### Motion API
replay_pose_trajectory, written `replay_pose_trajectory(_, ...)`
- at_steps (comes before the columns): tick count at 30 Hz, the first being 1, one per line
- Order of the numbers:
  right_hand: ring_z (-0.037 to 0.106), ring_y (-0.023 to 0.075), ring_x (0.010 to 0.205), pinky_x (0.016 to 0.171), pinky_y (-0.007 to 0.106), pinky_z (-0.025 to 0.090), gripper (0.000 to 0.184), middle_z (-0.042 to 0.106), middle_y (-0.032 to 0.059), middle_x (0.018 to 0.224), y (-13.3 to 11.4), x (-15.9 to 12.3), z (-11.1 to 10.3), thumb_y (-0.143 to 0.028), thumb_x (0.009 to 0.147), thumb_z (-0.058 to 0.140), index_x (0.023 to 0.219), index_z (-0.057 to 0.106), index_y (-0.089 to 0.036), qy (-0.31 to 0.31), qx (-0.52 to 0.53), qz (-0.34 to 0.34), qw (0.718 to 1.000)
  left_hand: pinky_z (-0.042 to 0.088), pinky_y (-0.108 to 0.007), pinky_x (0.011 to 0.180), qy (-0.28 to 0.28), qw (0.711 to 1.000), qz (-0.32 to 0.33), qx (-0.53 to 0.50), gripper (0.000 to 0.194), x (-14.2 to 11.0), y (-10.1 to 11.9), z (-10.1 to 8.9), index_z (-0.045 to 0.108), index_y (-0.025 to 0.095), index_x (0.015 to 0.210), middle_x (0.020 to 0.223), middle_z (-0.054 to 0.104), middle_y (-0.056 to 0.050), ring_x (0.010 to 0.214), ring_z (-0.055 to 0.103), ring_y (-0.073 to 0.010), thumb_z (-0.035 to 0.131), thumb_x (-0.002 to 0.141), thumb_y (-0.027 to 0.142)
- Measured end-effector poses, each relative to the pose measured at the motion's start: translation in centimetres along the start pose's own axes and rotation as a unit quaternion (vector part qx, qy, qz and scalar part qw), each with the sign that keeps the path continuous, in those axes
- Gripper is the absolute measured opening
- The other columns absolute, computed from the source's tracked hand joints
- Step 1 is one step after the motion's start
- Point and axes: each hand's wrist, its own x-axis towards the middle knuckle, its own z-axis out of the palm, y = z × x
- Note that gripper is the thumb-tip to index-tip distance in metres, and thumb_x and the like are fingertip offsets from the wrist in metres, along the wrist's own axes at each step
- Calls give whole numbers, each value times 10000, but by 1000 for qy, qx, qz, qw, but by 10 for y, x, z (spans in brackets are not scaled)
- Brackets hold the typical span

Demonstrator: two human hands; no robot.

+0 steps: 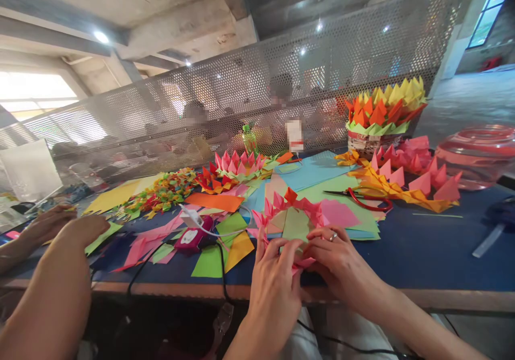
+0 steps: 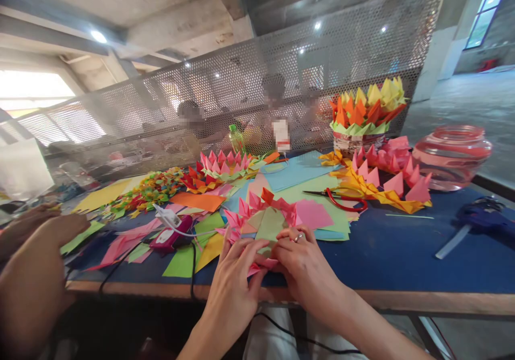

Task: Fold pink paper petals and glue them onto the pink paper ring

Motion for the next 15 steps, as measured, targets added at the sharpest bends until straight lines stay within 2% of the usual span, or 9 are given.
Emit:
replay_pose_trajectory(4,578,211,968,964,407,287,232,670,7,760,6,-1,6,-52,861,551,734,664,-210,18,12,-6,1000,363,-518,1016,0,1000,-6,-2,442,1,-1,0,522,243,1186,1003,680,-41,1009,583,-230,499,810,14)
replay_pose_trajectory(9,573,199,958,925,382,312,92,677,7,833,3,-5,-2,-172,888,619,805,644,-204,-5,25,13,1000,288,-550,1067,-4,1000,-3,1,476,2,-1,-2,495,243,1221,991,687,-38,1032,583,-232,519,804,15)
replay_pose_trajectory(15,562,190,959,915,371,321,65,681,0,865,-4,-6,-8,-179,884,632,833,601,-203,-6,55,24,998,330,-543,1043,-5,1000,0,0,488,1,-1,-3,489,242,1220,992,679,-40,1025,581,-234,506,793,5)
